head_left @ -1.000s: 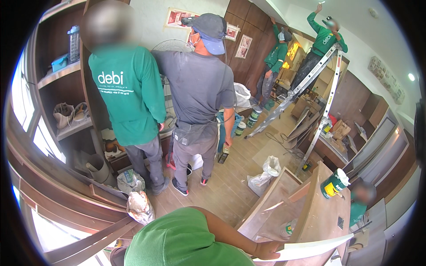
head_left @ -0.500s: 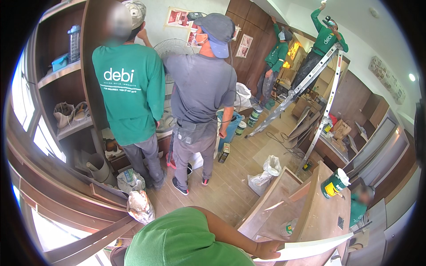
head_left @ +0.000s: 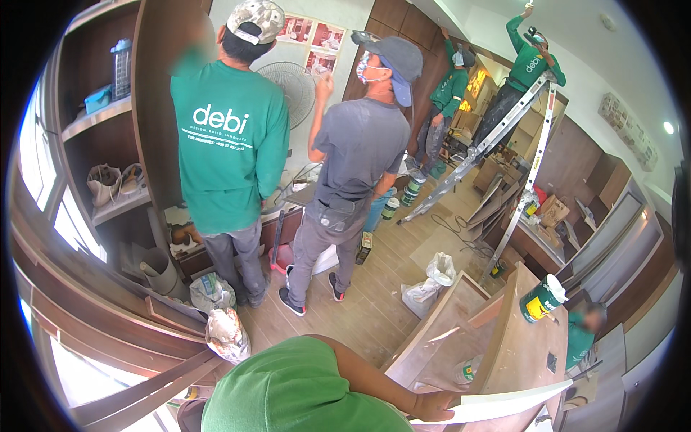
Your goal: The person cuts a white board with scissors, then uses a hammer to tap nails into the board's edge. The person flips the board and continues hammering. Other workers are visible in the background.
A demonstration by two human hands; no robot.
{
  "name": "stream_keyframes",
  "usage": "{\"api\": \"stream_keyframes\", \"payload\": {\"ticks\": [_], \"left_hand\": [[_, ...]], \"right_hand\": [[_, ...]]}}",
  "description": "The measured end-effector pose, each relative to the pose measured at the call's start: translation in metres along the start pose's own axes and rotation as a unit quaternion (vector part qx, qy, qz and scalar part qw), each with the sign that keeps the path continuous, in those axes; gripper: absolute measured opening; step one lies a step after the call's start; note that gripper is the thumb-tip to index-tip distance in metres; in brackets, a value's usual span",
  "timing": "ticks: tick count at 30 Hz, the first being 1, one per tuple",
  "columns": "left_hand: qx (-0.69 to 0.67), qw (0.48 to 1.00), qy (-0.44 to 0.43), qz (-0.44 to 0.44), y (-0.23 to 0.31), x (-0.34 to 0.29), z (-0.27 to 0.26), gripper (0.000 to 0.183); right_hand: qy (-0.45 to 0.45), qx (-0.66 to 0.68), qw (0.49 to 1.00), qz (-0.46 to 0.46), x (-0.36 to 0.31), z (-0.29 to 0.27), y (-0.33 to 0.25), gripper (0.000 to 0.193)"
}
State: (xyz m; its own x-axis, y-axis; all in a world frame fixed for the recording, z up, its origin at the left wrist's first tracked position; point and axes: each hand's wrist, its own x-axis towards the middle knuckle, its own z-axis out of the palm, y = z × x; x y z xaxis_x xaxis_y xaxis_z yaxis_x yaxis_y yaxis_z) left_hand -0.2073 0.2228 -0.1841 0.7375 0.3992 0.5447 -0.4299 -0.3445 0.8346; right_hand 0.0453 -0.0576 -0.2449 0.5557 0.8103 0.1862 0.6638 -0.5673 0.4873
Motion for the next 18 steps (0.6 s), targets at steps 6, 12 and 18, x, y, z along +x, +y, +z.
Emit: {"api": "stream_keyframes", "payload": {"ticks": [6, 12, 18], "left_hand": [[0.011, 1.0, 0.005, 0.003, 0.007, 0.0, -0.003, 0.07], [0.015, 1.0, 0.001, -0.003, 0.009, 0.005, -0.004, 0.07], [0.005, 1.0, 0.013, 0.024, 0.006, 0.003, -0.004, 0.072]], "right_hand": [[-0.034, 0.319, 0.921, 0.22, 0.005, -0.027, -0.013, 0.025], [-0.012, 0.028, 0.999, 0.013, 0.005, 0.028, 0.007, 0.025], [0.013, 0.198, 0.971, 0.133, 0.006, 0.057, 0.002, 0.027]]}}
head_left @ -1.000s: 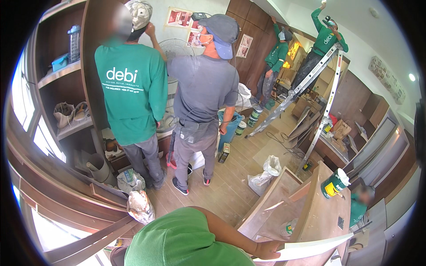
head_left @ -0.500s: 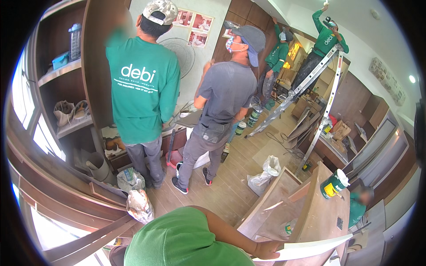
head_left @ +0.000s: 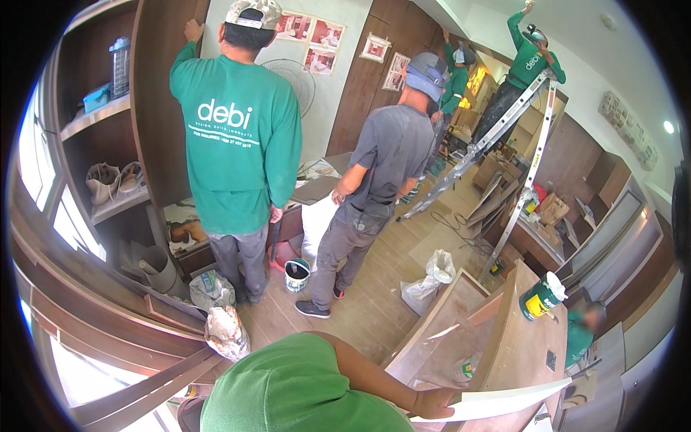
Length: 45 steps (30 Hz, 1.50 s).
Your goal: The person cuts a white board with scissors, then uses a hammer to tap nails into the board's edge. The person flips the board and continues hammering. Other workers are visible in the background.
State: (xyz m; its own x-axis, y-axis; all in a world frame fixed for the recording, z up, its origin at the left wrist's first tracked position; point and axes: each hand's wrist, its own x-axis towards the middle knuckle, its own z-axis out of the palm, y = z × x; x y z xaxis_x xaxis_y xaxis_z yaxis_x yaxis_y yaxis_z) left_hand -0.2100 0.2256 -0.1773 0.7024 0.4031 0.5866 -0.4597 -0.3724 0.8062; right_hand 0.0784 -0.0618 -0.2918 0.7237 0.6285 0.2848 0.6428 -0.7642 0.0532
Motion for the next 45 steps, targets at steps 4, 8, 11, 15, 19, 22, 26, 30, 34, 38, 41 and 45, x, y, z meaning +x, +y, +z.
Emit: {"api": "stream_keyframes", "payload": {"ticks": [4, 8, 11, 15, 19, 22, 26, 30, 34, 38, 41, 45], "left_hand": [[-0.009, 0.999, -0.025, -0.038, 0.02, -0.001, -0.007, 0.073], [0.016, 0.999, -0.009, -0.028, 0.007, -0.003, -0.005, 0.073], [0.005, 0.999, 0.006, -0.033, 0.003, -0.005, -0.002, 0.071], [-0.001, 0.999, 0.011, -0.05, 0.001, 0.0, 0.009, 0.065], [-0.03, 0.998, -0.02, -0.059, -0.013, -0.013, 0.01, 0.051], [-0.042, 0.993, 0.008, -0.108, -0.008, -0.027, -0.002, 0.046], [-0.061, 0.983, 0.014, -0.172, 0.03, -0.012, -0.006, 0.032], [-0.054, 0.991, 0.02, -0.119, 0.044, 0.006, 0.001, 0.024], [-0.049, 0.988, -0.028, -0.142, 0.038, 0.003, -0.005, 0.036], [-0.018, 0.993, -0.086, -0.075, 0.043, 0.011, -0.002, 0.051], [-0.039, 0.997, -0.064, 0.025, 0.051, 0.02, 0.012, 0.061], [-0.052, 0.988, -0.053, 0.134, 0.037, 0.027, 0.018, 0.065]], "right_hand": [[0.034, 0.085, 0.995, 0.034, -0.002, 0.0, -0.003, 0.03], [0.025, 0.131, 0.989, 0.063, -0.001, -0.017, -0.016, 0.031], [0.02, 0.137, 0.988, 0.073, 0.0, -0.023, -0.022, 0.031], [-0.009, -0.163, 0.984, -0.071, -0.009, 0.008, 0.023, 0.038], [0.087, -0.062, 0.994, -0.015, -0.004, -0.007, -0.001, 0.023], [-0.022, 0.246, 0.958, 0.147, 0.003, -0.021, -0.036, 0.04], [0.067, 0.268, 0.949, 0.149, -0.003, -0.041, -0.044, 0.021], [0.117, 0.212, 0.956, 0.167, 0.0, -0.044, -0.043, 0.016], [0.105, 0.225, 0.952, 0.181, 0.002, -0.053, -0.043, 0.017], [0.107, 0.234, 0.948, 0.186, 0.003, -0.056, -0.044, 0.016], [0.104, 0.238, 0.948, 0.183, 0.002, -0.056, -0.042, 0.017], [0.112, 0.237, 0.946, 0.191, 0.003, -0.05, -0.042, 0.016]]}}
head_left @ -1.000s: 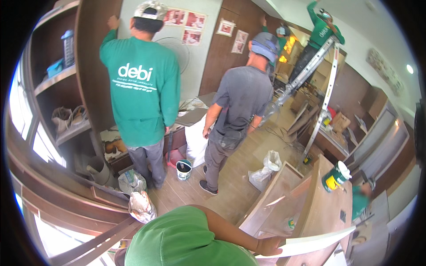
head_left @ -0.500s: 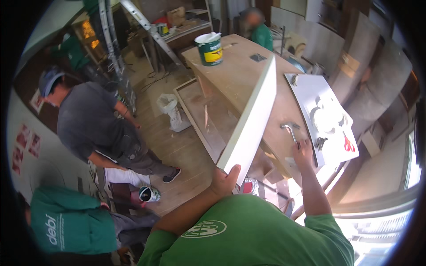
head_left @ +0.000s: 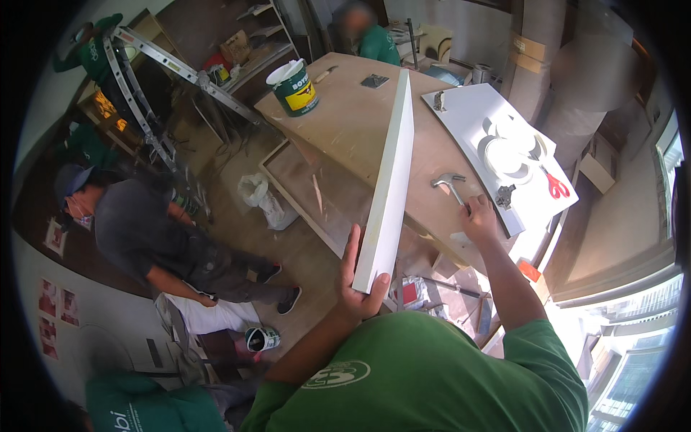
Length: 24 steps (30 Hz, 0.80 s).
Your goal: The person cuts a white board with scissors, then uses a hammer to tap nails into the board's edge. The person flips the board and continues hammering. Other workers are visible in the background.
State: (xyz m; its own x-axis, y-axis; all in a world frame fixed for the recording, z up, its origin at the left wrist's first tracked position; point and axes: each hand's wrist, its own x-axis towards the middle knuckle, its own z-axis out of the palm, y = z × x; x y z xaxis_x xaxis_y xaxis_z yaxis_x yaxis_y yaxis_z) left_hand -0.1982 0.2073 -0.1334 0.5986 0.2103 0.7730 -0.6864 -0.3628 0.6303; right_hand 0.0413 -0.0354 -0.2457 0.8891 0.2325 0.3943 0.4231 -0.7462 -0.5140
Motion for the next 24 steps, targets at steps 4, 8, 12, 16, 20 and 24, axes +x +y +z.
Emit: {"api": "stream_keyframes", "payload": {"ticks": [4, 8, 12, 16, 20, 24], "left_hand": [[0.034, 0.999, -0.024, 0.014, -0.005, -0.007, -0.003, 0.048], [0.034, 0.999, -0.014, 0.005, -0.002, -0.01, 0.002, 0.043], [0.044, 0.999, -0.026, 0.003, -0.002, -0.012, 0.001, 0.045], [0.036, 0.999, -0.026, 0.004, -0.003, -0.014, 0.002, 0.047], [0.039, 0.999, -0.027, 0.022, -0.005, -0.011, -0.001, 0.051], [0.048, 0.999, -0.01, -0.014, 0.006, 0.006, -0.008, 0.054]], "right_hand": [[0.015, 0.001, 1.0, -0.015, 0.0, 0.0, 0.001, 0.017], [0.008, -0.004, 1.0, -0.006, 0.0, -0.003, -0.003, 0.018], [0.001, 0.0, 1.0, -0.005, 0.0, -0.005, -0.003, 0.017], [0.006, 0.007, 1.0, -0.003, -0.001, -0.005, -0.003, 0.017], [0.011, 0.008, 1.0, -0.008, -0.002, -0.006, -0.004, 0.017], [0.029, 0.004, 0.999, -0.017, -0.003, -0.003, 0.0, 0.016]]}}
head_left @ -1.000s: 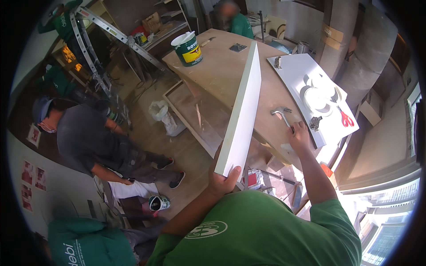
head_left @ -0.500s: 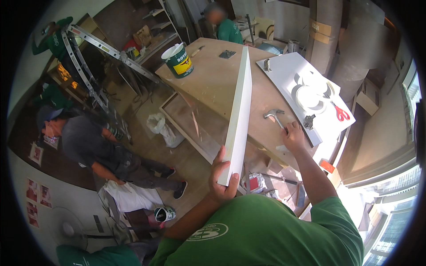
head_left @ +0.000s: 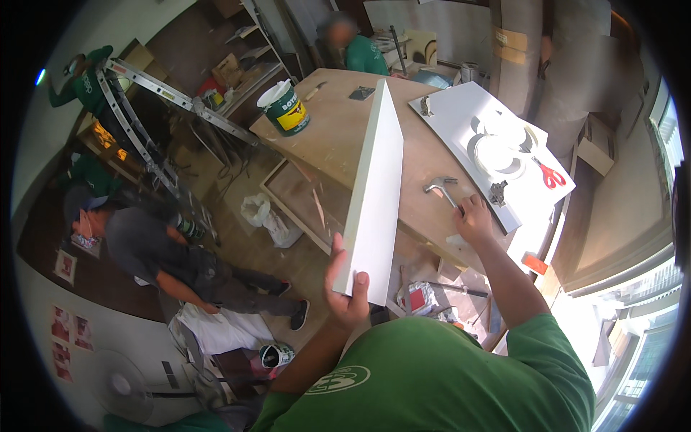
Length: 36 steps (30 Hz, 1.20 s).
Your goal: The person cuts a white board with scissors, then uses a hammer to tap nails into the board's edge. The person flips the board and continues hammering. Other workers are visible in the background.
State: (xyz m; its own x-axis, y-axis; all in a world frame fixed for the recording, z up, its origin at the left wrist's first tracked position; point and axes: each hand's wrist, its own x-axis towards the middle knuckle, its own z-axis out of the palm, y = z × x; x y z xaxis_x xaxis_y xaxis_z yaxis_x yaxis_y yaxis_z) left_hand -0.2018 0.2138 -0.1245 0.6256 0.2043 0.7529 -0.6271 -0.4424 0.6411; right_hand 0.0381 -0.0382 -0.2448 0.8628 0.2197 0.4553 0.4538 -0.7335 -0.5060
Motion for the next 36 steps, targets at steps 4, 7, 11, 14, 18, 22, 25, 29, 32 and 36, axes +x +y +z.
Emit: {"api": "stream_keyframes", "payload": {"ticks": [4, 7, 11, 14, 18, 22, 25, 29, 32, 36], "left_hand": [[-0.054, 0.994, 0.089, -0.046, 0.011, 0.027, -0.002, 0.054], [-0.076, 0.982, 0.155, -0.079, 0.007, 0.035, -0.009, 0.051], [-0.087, 0.973, 0.186, -0.102, 0.007, 0.041, -0.019, 0.05], [-0.11, 0.964, 0.207, -0.124, 0.009, 0.047, -0.021, 0.052], [-0.125, 0.951, 0.235, -0.158, 0.015, 0.073, -0.02, 0.053], [-0.135, 0.944, 0.251, -0.168, 0.021, 0.092, -0.023, 0.052], [-0.143, 0.942, 0.252, -0.169, 0.019, 0.1, -0.025, 0.051], [-0.144, 0.943, 0.248, -0.168, 0.02, 0.107, -0.024, 0.051], [-0.14, 0.943, 0.252, -0.168, 0.02, 0.107, -0.024, 0.051], [-0.133, 0.946, 0.246, -0.165, 0.022, 0.108, -0.022, 0.051]], "right_hand": [[-0.024, -0.005, 1.0, 0.017, 0.0, 0.001, 0.001, 0.017], [-0.021, -0.008, 1.0, 0.02, 0.0, 0.002, 0.001, 0.017], [-0.014, -0.003, 1.0, 0.02, 0.0, 0.005, 0.001, 0.017], [-0.013, -0.01, 1.0, 0.023, 0.002, 0.007, 0.002, 0.018], [-0.018, -0.005, 0.999, 0.039, 0.002, -0.001, -0.002, 0.019], [-0.031, 0.005, 0.999, 0.044, 0.003, -0.001, -0.003, 0.019], [-0.043, 0.005, 0.998, 0.037, 0.002, -0.002, -0.004, 0.019], [-0.039, 0.012, 0.999, 0.036, 0.003, -0.005, -0.001, 0.018], [-0.044, 0.007, 0.998, 0.039, 0.003, -0.005, -0.004, 0.017], [-0.041, 0.01, 0.998, 0.038, 0.003, -0.003, -0.002, 0.016]]}}
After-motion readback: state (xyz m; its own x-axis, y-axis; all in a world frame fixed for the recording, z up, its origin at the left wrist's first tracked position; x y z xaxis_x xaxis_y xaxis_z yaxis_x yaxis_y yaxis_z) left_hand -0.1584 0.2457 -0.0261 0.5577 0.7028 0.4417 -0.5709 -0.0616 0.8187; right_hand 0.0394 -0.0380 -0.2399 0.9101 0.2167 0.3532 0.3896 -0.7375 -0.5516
